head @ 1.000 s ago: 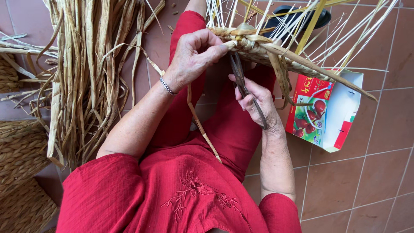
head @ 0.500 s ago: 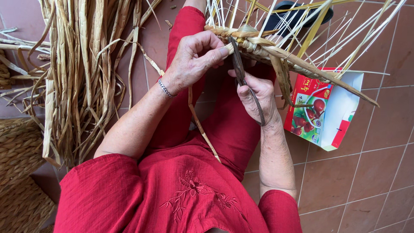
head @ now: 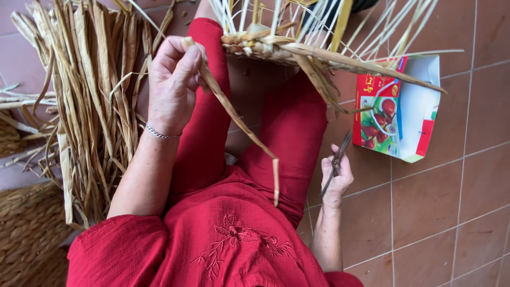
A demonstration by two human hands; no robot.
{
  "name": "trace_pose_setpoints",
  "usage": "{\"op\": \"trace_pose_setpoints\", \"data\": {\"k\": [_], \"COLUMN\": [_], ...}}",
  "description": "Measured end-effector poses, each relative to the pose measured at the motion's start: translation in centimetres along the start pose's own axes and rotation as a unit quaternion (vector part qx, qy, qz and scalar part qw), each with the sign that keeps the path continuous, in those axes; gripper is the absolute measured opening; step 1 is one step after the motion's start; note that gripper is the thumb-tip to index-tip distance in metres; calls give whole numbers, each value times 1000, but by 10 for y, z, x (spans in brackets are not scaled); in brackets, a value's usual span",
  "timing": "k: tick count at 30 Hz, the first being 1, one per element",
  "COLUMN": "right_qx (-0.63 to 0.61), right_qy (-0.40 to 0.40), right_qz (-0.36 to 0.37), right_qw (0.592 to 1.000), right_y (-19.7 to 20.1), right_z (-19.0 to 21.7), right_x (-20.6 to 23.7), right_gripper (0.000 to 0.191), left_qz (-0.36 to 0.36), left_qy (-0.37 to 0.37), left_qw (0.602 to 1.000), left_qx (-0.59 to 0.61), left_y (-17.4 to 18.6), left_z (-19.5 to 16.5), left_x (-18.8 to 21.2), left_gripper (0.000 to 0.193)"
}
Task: The person sits on the floor weaving dried palm strips around a bamboo basket frame, folding and tucking strips to build up the woven side wall, occasionally using scissors to trim strips, and bending a long strip along the rim.
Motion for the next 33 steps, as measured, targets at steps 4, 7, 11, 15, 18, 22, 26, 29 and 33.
{"op": "trace_pose_setpoints", "data": {"k": [4,7,11,15,18,22,26,29,33], "right_qx": [100,352,391,307,208,153,176,128,86], "right_qy": [-134,-132,-304,-278,-138,146,363,347,290], "right_qz": [-88,-49,-5,15,-152,-157,11,79,53], "right_qw": [982,925,869,910,956,965,915,926,952], "right_y": [21,16,11,5,16,13,-43,-77,-76], "right_z": [-65,-75,-99,-101,-61,59,158,176,180], "right_x": [32,53,76,66,45,25,-2,-30,-46], "right_gripper": [48,42,59,47,29,8,29,23,11], "left_qz": [62,83,89,101,122,175,245,253,180], "left_qy": [58,74,73,79,64,60,6,-80,-76], "left_qw": [996,994,992,989,983,971,954,930,917], "left_qx": [16,-8,-60,-73,-117,-151,-174,-254,-348], "left_y": [-30,-46,-53,-59,-63,-77,-96,-101,-91], "left_z": [14,26,36,47,53,69,74,54,17], "left_x": [8,14,21,28,32,43,58,59,38], "left_gripper": [14,14,10,11,12,10,12,16,36]}}
Point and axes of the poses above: each hand's wrist, its own x-axis away from the middle knuckle, its own y-axis out of the back of the hand, z = x × y, the point moved 5 cm from there along -x, towards the middle knuckle, and after that the axes turned 5 degrees about -x, right-handed, at the moved point
